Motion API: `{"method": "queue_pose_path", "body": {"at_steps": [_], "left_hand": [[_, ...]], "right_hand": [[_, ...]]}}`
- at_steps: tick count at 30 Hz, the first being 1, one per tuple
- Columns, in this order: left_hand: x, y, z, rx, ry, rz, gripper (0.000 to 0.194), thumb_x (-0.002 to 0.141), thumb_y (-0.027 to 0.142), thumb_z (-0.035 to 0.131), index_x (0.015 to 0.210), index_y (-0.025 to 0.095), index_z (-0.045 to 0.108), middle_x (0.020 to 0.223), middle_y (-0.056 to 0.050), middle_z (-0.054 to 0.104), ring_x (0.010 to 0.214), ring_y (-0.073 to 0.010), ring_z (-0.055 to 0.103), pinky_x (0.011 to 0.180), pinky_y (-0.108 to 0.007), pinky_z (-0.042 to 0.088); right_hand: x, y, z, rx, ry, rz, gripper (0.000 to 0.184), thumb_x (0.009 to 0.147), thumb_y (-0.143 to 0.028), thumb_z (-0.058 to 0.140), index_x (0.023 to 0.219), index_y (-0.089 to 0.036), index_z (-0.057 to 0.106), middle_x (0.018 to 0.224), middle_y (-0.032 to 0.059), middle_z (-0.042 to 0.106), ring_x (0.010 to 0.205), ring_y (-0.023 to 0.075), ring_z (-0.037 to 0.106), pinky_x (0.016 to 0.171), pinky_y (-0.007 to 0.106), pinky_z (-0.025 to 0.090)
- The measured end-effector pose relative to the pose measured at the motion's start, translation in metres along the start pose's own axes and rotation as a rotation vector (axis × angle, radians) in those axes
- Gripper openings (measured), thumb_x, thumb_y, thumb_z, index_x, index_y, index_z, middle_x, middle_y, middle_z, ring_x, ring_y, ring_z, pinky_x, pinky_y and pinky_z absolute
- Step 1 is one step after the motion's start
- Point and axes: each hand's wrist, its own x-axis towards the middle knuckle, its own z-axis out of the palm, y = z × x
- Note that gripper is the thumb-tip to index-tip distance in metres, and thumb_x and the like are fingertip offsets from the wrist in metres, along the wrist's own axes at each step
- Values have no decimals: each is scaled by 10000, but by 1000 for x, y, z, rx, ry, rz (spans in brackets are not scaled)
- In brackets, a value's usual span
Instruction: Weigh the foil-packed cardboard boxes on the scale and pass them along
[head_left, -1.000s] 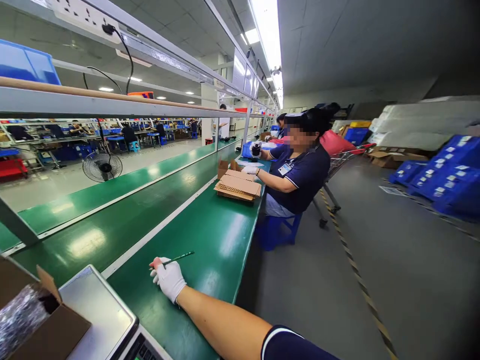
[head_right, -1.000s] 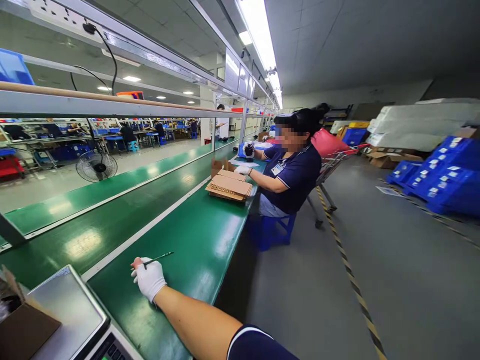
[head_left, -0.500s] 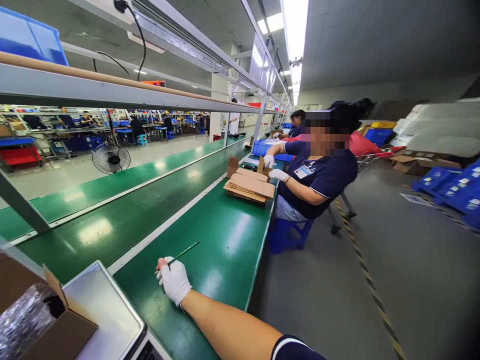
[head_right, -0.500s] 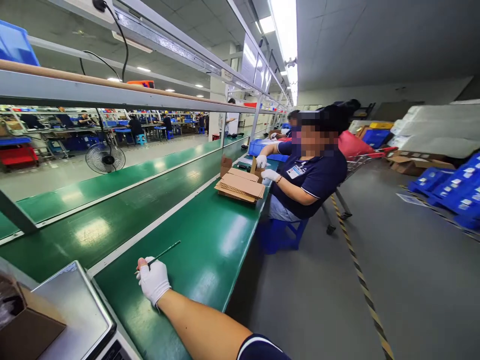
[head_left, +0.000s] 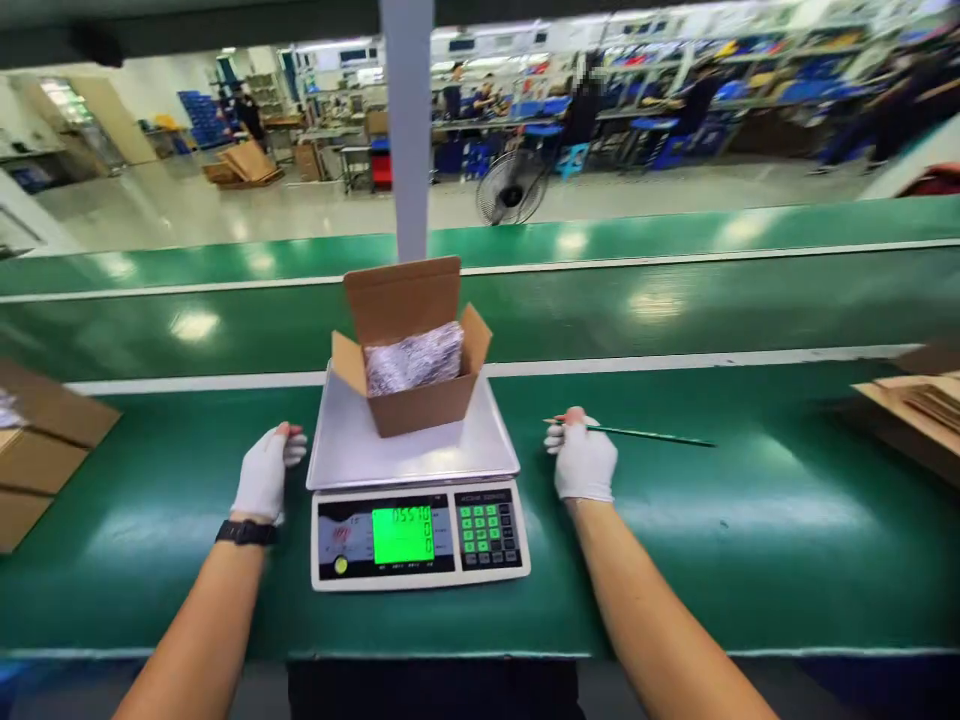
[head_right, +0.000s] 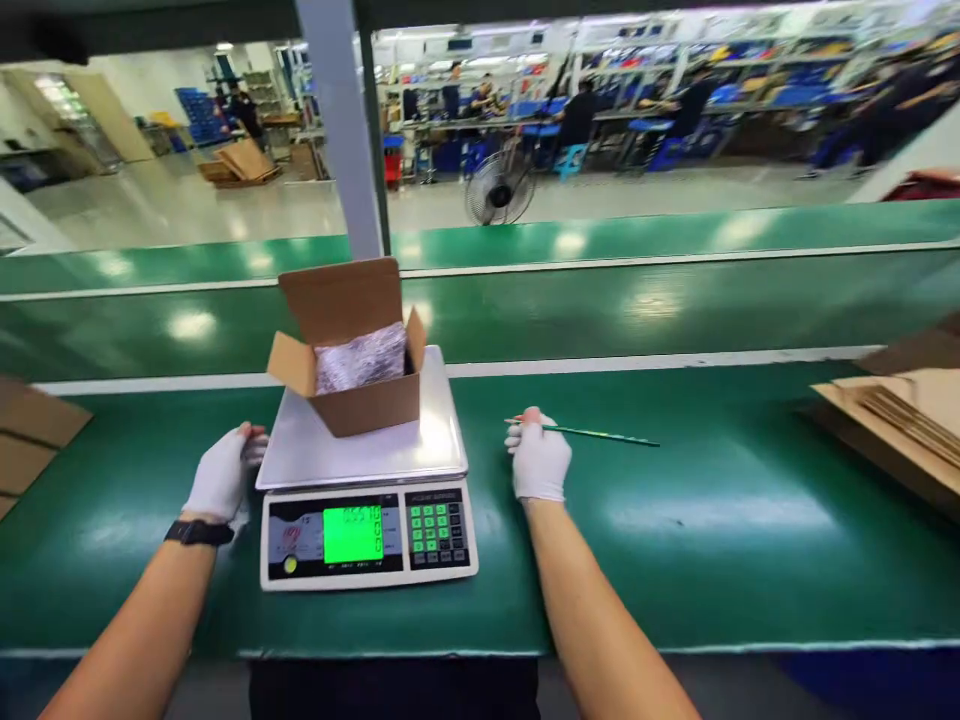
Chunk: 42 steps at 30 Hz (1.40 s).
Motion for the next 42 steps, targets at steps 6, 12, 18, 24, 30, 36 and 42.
{"method": "queue_pose_path", "body": {"at_steps": [6, 12, 18, 24, 30, 36, 42], "left_hand": [[-17, 77, 11, -59, -80, 322, 521, 824, 617, 599, 938, 110, 640, 877, -94, 639, 731, -178, 598, 639, -245, 465], [-49, 137, 59, 139, -146, 635, 494, 898, 649, 476, 921, 162, 558, 788, -38, 592, 720, -184, 564, 677, -286, 414], [-53, 130, 80, 138, -158, 573, 279, 928, 446, 389, 906, 190, 497, 807, -19, 574, 716, -174, 526, 661, -282, 375], [-49, 116, 75, 3, -244, 536, 279, 913, 432, 397, 943, 173, 495, 856, -37, 578, 727, -171, 526, 666, -278, 410], [-49, 116, 76, -14, -255, 546, 242, 923, 390, 408, 960, 172, 504, 919, -46, 598, 801, -176, 564, 698, -273, 428], [-49, 116, 76, -19, -263, 569, 257, 930, 394, 400, 984, 167, 510, 946, -56, 597, 835, -182, 563, 723, -278, 437], [-51, 117, 75, 5, -245, 570, 284, 929, 424, 402, 984, 167, 509, 931, -62, 591, 816, -187, 550, 693, -278, 429]], "right_hand": [[-11, -74, -1, 131, 18, -238, 545, 781, -693, 629, 724, -158, 544, 535, -51, 463, 425, 65, 436, 368, 166, 328], [-74, -162, 52, 293, -392, -430, 372, 890, -536, 616, 784, -182, 571, 621, -21, 530, 492, 105, 517, 435, 216, 407], [-104, -194, 109, -241, -838, -736, 281, 946, -381, 530, 751, -186, 587, 688, 9, 597, 655, 149, 558, 635, 267, 423], [-103, -197, 144, -523, -945, -765, 316, 951, -335, 456, 681, -190, 529, 626, -3, 600, 619, 151, 564, 664, 272, 391], [-105, -193, 148, -582, -932, -764, 322, 944, -358, 440, 681, -194, 526, 617, 0, 599, 619, 160, 572, 647, 272, 379], [-105, -193, 148, -592, -917, -775, 337, 939, -367, 435, 669, -191, 533, 632, 9, 615, 617, 160, 570, 654, 274, 381], [-104, -192, 149, -574, -892, -735, 335, 931, -379, 426, 689, -194, 565, 630, 17, 614, 602, 164, 557, 621, 269, 376]]}}
